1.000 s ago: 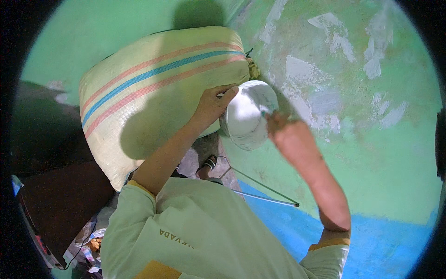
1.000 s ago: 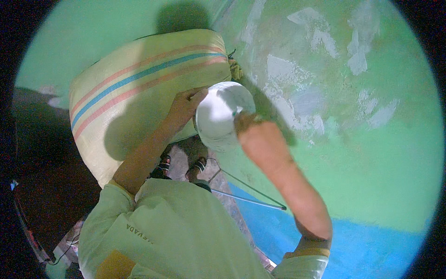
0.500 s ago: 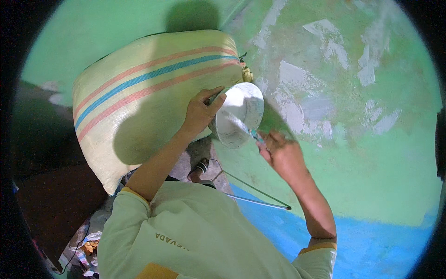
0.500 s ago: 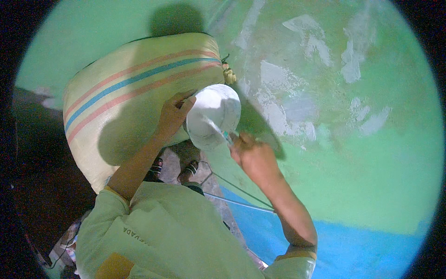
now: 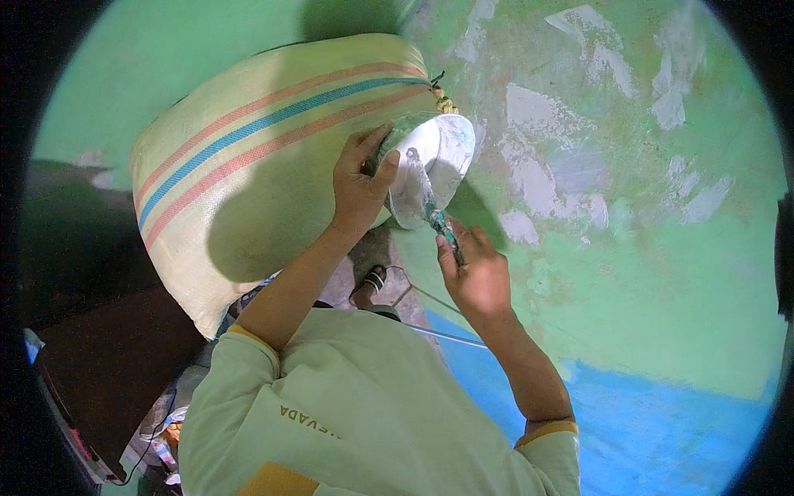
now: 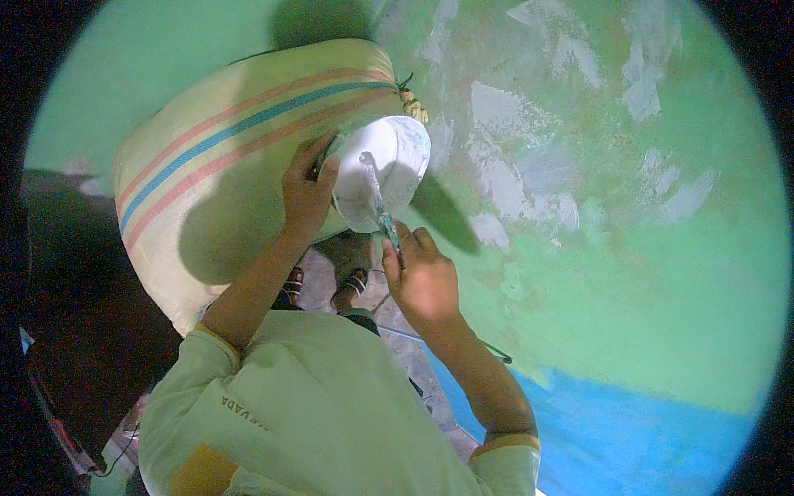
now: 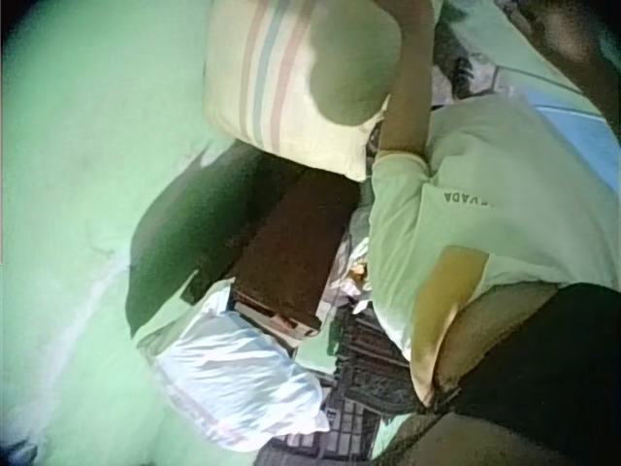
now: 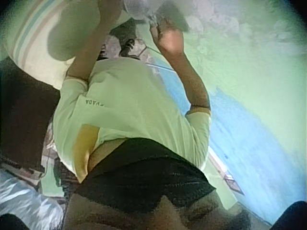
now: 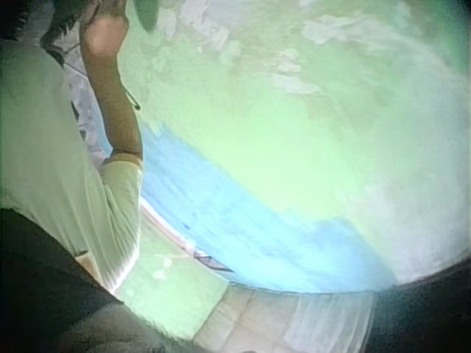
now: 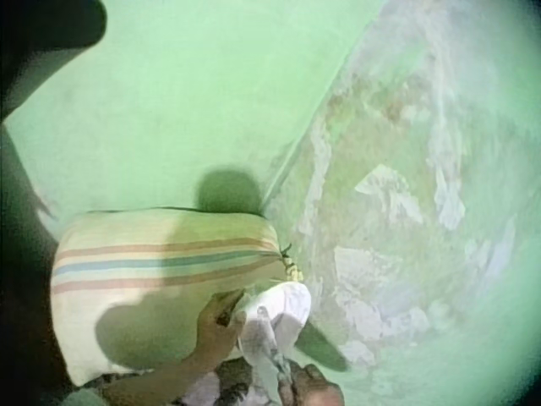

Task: The person applies white plaster to a green wall using a putty knife. They repeatedly scoop plaster from a white bucket and spread it onto the wall surface near a wooden staircase.

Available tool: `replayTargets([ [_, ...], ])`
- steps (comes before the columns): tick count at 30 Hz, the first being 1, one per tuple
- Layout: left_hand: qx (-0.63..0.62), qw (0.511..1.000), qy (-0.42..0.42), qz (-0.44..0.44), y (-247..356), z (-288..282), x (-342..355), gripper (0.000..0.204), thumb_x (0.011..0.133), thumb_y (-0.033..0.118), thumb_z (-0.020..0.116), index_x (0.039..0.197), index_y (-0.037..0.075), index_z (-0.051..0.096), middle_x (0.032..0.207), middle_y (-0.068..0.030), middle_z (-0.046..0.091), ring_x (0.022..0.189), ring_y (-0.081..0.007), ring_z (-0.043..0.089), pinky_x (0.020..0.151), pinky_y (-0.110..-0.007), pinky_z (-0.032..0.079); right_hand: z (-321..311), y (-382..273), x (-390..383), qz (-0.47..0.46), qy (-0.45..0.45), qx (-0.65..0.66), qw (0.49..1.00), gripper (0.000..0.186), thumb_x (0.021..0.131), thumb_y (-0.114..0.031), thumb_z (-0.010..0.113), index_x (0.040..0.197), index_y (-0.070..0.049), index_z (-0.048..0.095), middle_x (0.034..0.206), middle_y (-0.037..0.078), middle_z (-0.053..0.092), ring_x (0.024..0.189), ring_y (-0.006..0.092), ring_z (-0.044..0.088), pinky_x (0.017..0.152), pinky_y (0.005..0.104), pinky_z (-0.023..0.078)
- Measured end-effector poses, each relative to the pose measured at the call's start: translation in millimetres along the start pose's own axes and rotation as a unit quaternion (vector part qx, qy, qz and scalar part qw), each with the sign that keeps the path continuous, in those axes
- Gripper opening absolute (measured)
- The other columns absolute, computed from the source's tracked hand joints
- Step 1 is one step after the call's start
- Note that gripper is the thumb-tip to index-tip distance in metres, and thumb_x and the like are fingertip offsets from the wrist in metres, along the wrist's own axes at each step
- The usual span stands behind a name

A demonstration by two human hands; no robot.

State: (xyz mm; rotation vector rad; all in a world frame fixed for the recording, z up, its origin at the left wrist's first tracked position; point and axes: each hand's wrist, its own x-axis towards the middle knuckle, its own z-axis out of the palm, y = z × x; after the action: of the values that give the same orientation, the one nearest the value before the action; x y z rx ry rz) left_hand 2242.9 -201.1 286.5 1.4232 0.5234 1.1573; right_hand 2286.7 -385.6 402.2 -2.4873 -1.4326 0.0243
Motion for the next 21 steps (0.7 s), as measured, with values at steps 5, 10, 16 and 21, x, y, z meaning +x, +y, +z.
replayTargets([
  [5,-0.052,0.998,-0.016,-0.016,4,-5,2,0.044,0.093,0.030,0.067,0.124,0.000,0.062,0.114,-0.0113,0.059,0.104,-0.0180,0.058,0.088,-0.028,0.047,-34,19,26,-0.022,0.082,-0.060,0.995,0.026,0.086,-0.014,0.068,0.109,-0.001,0.067,0.086,0.018,0.063,0.066,0.0333,0.065,0.056,0.0425,0.053],
  [10,-0.056,0.998,-0.005,0.032,11,-3,4,0.046,0.094,0.033,0.066,0.126,-0.001,0.062,0.116,-0.0118,0.059,0.105,-0.0185,0.057,0.090,-0.029,0.046,-25,19,19,-0.070,0.087,-0.151,0.982,0.031,0.086,-0.015,0.070,0.114,-0.003,0.066,0.083,0.014,0.062,0.061,0.0302,0.064,0.052,0.0406,0.053],
  [16,-0.035,0.997,0.022,0.067,3,1,2,0.049,0.094,0.034,0.066,0.127,-0.002,0.060,0.115,-0.0123,0.058,0.108,-0.0191,0.056,0.093,-0.029,0.045,1,-15,-2,-0.006,0.049,0.010,0.999,0.030,0.090,-0.017,0.064,0.115,0.000,0.063,0.089,0.018,0.062,0.065,0.0346,0.065,0.055,0.0406,0.054],
  [21,-0.096,0.991,0.007,0.088,12,-10,10,0.054,0.094,0.037,0.064,0.129,-0.003,0.058,0.118,-0.0131,0.057,0.112,-0.0215,0.055,0.098,-0.032,0.043,-19,10,0,0.009,0.088,0.009,0.996,0.029,0.091,-0.018,0.065,0.118,-0.006,0.064,0.087,0.014,0.060,0.065,0.0301,0.063,0.053,0.0383,0.053],
])
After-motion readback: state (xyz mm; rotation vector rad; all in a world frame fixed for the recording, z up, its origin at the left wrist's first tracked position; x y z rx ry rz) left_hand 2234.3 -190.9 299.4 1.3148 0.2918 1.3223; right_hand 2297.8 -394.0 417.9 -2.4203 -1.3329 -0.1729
